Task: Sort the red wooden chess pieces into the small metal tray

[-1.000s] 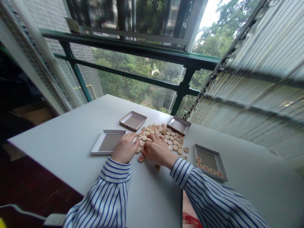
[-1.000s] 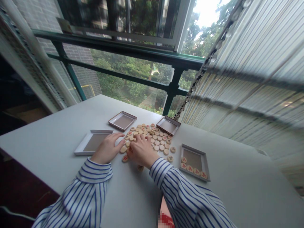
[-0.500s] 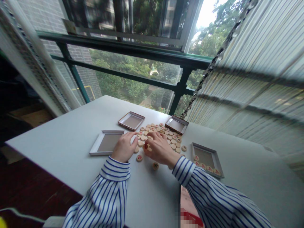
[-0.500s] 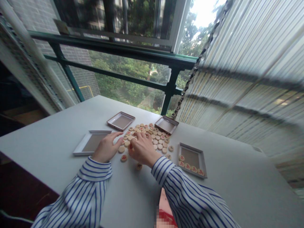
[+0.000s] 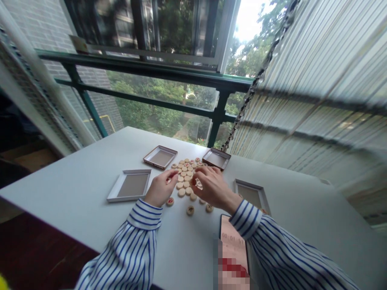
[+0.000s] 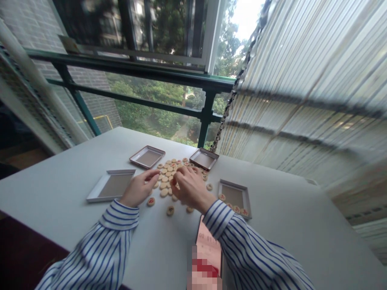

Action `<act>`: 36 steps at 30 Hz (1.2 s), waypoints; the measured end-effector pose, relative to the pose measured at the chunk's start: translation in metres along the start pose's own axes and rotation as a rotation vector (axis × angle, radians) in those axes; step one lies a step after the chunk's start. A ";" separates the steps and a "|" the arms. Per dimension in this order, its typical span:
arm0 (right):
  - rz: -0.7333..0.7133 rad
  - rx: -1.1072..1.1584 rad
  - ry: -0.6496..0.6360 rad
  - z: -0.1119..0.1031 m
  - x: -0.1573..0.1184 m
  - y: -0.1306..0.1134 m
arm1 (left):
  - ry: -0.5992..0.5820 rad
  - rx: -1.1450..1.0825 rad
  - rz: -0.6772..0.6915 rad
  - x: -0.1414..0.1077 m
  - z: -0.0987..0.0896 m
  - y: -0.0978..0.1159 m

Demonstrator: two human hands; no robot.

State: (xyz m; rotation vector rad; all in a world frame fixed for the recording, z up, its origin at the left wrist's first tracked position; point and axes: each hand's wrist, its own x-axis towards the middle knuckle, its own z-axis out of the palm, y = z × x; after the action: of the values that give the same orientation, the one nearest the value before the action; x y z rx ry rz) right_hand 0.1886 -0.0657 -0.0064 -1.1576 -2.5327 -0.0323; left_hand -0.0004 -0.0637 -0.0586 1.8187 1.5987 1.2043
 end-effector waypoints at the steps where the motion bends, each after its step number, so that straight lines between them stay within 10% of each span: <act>1: 0.010 0.006 0.020 -0.003 -0.002 0.003 | -0.016 -0.023 -0.002 0.001 0.001 0.003; 25: 0.112 0.066 0.241 -0.036 -0.064 0.058 | -0.580 -0.427 0.115 0.025 0.068 0.098; 36: 0.156 0.110 0.330 -0.041 -0.077 0.085 | -0.587 -0.500 0.000 0.042 0.090 0.113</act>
State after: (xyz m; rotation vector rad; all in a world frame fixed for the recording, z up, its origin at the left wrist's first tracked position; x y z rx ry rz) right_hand 0.3102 -0.0726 -0.0037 -1.1932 -2.1268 -0.0401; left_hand 0.1360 -0.0319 -0.0036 1.6257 0.8764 0.8500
